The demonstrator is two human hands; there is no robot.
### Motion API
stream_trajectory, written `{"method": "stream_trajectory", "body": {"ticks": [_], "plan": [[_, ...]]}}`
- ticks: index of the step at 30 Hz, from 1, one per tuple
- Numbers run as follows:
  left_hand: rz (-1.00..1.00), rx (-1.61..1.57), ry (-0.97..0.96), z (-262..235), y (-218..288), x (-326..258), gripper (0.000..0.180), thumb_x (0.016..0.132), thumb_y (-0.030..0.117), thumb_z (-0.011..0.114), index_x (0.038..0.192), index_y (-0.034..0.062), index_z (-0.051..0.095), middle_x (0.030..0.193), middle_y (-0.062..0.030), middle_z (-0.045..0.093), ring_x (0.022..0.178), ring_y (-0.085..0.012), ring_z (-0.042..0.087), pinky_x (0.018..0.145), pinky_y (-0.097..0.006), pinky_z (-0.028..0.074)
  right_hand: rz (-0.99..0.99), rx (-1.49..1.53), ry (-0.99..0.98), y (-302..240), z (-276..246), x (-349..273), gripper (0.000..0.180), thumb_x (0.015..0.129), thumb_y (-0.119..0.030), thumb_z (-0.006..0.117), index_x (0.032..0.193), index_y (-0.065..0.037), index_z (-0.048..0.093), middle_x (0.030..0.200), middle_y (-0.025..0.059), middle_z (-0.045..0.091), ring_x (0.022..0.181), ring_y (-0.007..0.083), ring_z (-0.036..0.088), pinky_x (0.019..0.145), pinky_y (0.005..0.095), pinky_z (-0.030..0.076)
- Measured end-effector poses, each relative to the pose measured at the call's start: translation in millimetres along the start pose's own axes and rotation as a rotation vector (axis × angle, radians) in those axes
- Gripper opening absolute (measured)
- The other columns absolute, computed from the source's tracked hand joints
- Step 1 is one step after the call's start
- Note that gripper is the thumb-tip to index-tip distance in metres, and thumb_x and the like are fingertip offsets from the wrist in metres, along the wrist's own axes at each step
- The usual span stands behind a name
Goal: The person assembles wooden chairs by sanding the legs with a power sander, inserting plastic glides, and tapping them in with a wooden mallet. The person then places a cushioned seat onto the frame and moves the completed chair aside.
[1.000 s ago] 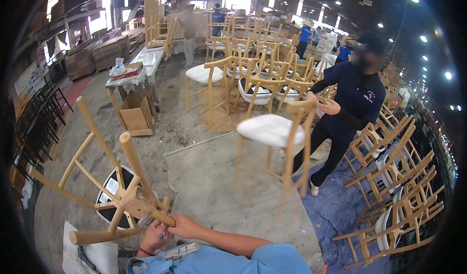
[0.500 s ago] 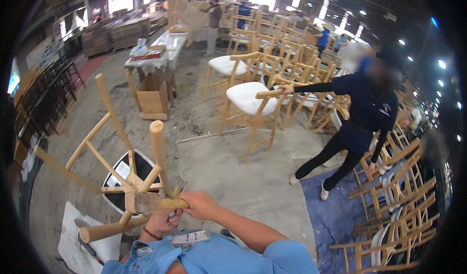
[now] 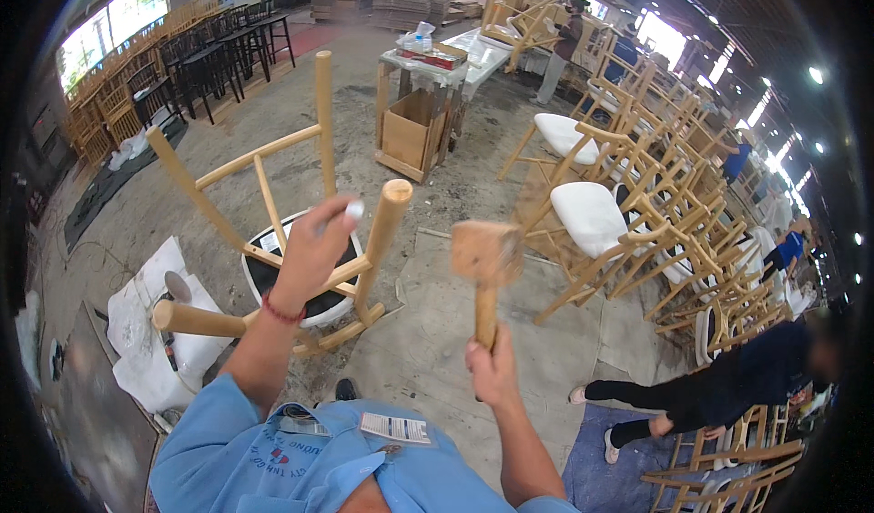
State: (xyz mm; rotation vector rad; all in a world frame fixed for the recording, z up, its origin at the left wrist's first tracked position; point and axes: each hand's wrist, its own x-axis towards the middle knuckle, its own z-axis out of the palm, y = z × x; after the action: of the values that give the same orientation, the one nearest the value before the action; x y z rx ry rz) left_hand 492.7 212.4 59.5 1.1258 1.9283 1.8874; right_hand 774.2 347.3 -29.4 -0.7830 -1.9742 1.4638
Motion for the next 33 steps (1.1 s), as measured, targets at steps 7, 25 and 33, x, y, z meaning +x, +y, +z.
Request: {"method": "stream_trajectory", "body": {"ticks": [7,25,33], "plan": [[-0.120,-0.196,-0.275,13.3,-2.2,70.4,0.038,0.097,0.033,0.065,0.120,0.0037,0.068,0.074,0.0051,0.054,0.056,-0.0021,0.039,0.048,-0.020,0.031,0.040,0.269,-0.162,-36.3,1.2,9.8,0.050,0.102,-0.026,0.048,0.145,-0.006,0.032,0.079,0.0078,0.055,0.054,0.0121,0.054,0.044,0.0268,0.046],[-0.243,-0.305,-0.474,5.0,-8.8,78.6,0.035,0.096,0.033,0.066,0.119,0.0068,0.070,0.074,0.0071,0.054,0.058,-0.0031,0.038,0.050,-0.021,0.032,0.028,0.222,-0.062,-58.7,-14.9,4.8,0.053,0.102,-0.029,0.049,0.149,-0.008,0.037,0.072,0.0058,0.056,0.045,0.0086,0.048,0.038,0.0235,0.039],[-0.197,-0.236,-0.459,8.4,-10.8,81.2,0.036,0.095,0.032,0.067,0.121,0.0065,0.069,0.078,0.0054,0.057,0.058,-0.0041,0.041,0.050,-0.021,0.035,-0.031,-0.310,-0.173,-163.4,-47.5,41.6,0.051,0.099,-0.023,0.055,0.146,-0.006,0.045,0.080,0.0036,0.062,0.060,0.0094,0.055,0.057,0.0255,0.046]]}}
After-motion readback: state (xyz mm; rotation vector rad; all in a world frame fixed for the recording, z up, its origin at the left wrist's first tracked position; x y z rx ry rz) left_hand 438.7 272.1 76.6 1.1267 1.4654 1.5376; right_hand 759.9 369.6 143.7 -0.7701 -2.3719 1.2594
